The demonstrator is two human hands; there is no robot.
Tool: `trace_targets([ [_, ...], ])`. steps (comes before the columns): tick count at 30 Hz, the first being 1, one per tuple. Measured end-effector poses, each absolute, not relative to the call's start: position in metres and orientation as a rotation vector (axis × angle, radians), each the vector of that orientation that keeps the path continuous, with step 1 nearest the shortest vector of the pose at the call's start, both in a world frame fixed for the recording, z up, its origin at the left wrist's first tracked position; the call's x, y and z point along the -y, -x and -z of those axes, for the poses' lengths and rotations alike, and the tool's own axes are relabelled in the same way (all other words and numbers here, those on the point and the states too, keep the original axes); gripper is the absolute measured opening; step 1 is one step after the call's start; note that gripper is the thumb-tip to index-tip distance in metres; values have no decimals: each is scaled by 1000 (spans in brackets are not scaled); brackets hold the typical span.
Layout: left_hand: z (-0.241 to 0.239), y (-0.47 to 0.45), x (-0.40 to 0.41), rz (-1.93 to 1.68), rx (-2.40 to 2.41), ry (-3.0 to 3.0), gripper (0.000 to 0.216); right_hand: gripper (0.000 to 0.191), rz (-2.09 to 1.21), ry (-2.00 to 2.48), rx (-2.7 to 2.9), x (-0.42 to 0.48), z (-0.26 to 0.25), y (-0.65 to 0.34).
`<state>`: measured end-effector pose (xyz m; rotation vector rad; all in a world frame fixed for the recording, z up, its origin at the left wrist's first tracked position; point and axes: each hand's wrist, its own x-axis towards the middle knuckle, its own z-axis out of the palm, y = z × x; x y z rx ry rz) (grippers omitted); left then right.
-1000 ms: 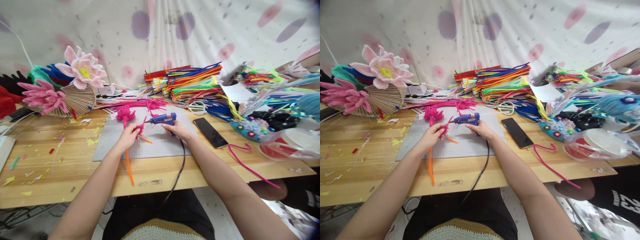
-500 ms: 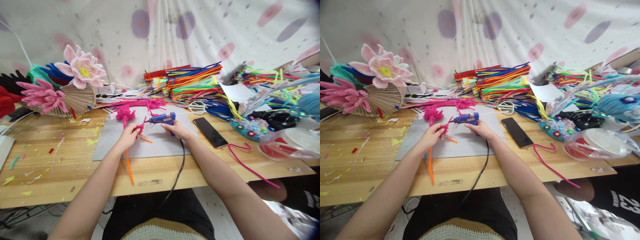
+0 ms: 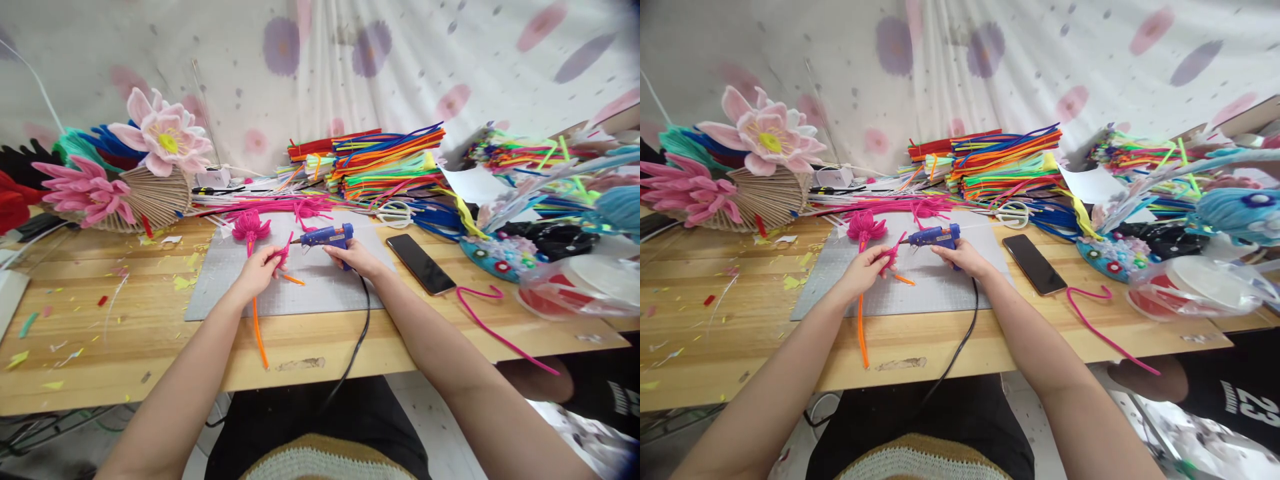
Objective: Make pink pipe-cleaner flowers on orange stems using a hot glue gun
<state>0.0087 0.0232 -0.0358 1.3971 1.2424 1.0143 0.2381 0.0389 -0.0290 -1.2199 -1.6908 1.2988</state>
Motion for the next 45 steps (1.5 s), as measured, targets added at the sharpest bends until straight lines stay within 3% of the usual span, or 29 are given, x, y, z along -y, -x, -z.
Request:
trace_targets([
  [45, 25, -9, -17, -1009, -1057, -1176, 21, 44, -1280, 1263, 1667, -38, 27, -240],
])
